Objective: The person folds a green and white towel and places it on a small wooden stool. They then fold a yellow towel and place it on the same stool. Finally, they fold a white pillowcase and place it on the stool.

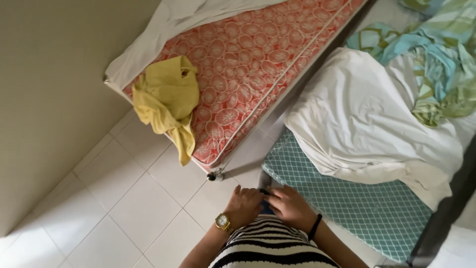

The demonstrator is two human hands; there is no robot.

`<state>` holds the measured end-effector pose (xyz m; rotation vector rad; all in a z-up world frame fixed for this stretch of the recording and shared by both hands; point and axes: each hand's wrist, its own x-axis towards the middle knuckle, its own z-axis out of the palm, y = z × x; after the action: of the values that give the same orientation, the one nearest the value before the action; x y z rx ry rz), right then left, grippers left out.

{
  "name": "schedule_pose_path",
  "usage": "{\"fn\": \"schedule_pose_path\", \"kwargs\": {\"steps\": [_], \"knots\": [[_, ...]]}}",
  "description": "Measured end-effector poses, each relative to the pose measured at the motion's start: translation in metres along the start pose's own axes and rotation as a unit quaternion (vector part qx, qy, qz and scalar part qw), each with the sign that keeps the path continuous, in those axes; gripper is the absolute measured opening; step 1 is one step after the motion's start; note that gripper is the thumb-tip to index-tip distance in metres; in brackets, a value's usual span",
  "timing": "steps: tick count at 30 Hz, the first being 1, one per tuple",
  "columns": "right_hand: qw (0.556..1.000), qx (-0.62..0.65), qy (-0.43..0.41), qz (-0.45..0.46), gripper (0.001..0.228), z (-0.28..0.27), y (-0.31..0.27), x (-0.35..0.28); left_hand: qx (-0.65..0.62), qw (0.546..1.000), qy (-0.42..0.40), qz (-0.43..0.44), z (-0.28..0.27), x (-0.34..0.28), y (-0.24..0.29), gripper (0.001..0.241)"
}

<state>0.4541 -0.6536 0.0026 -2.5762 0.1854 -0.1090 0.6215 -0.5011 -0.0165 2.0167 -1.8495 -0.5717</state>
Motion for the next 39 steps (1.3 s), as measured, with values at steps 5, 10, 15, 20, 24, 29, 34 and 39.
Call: {"fn": "schedule_pose_path", "kwargs": {"steps": [5, 10, 15, 20, 24, 29, 34, 39], "knots": [[0.999, -0.016, 0.021, 0.042, 0.035, -0.027, 0.033, 0.028, 0.018, 0.998, -0.002, 0.057, -0.034, 0.051, -0.019, 0.033], [0.993, -0.065, 0.081, 0.058, 0.034, -0.059, 0.047, 0.038, 0.026, 0.992, 0.037, 0.117, -0.081, 0.097, -0.021, 0.029], [0.978, -0.098, 0.104, 0.149, 0.035, -0.079, 0.049, 0.034, -0.022, 0.983, 0.061, 0.169, -0.091, 0.140, -0.030, 0.035], [0.957, -0.079, 0.142, 0.242, 0.036, -0.084, 0.046, 0.017, -0.036, 0.961, -0.013, 0.273, -0.078, 0.191, -0.032, 0.034], [0.934, -0.049, 0.159, 0.316, 0.040, -0.084, 0.052, 0.015, -0.034, 0.936, -0.035, 0.349, -0.089, 0.243, -0.029, 0.038], [0.905, -0.025, 0.171, 0.389, 0.042, -0.084, 0.076, 0.054, -0.053, 0.900, -0.118, 0.417, -0.096, 0.315, -0.049, 0.029], [0.872, -0.041, 0.202, 0.444, 0.043, -0.122, 0.105, 0.105, -0.038, 0.857, -0.225, 0.463, -0.132, 0.410, -0.056, 0.024], [0.834, -0.046, 0.262, 0.483, 0.043, -0.156, 0.111, 0.136, 0.065, 0.842, -0.235, 0.482, -0.110, 0.496, -0.079, 0.019]]}}
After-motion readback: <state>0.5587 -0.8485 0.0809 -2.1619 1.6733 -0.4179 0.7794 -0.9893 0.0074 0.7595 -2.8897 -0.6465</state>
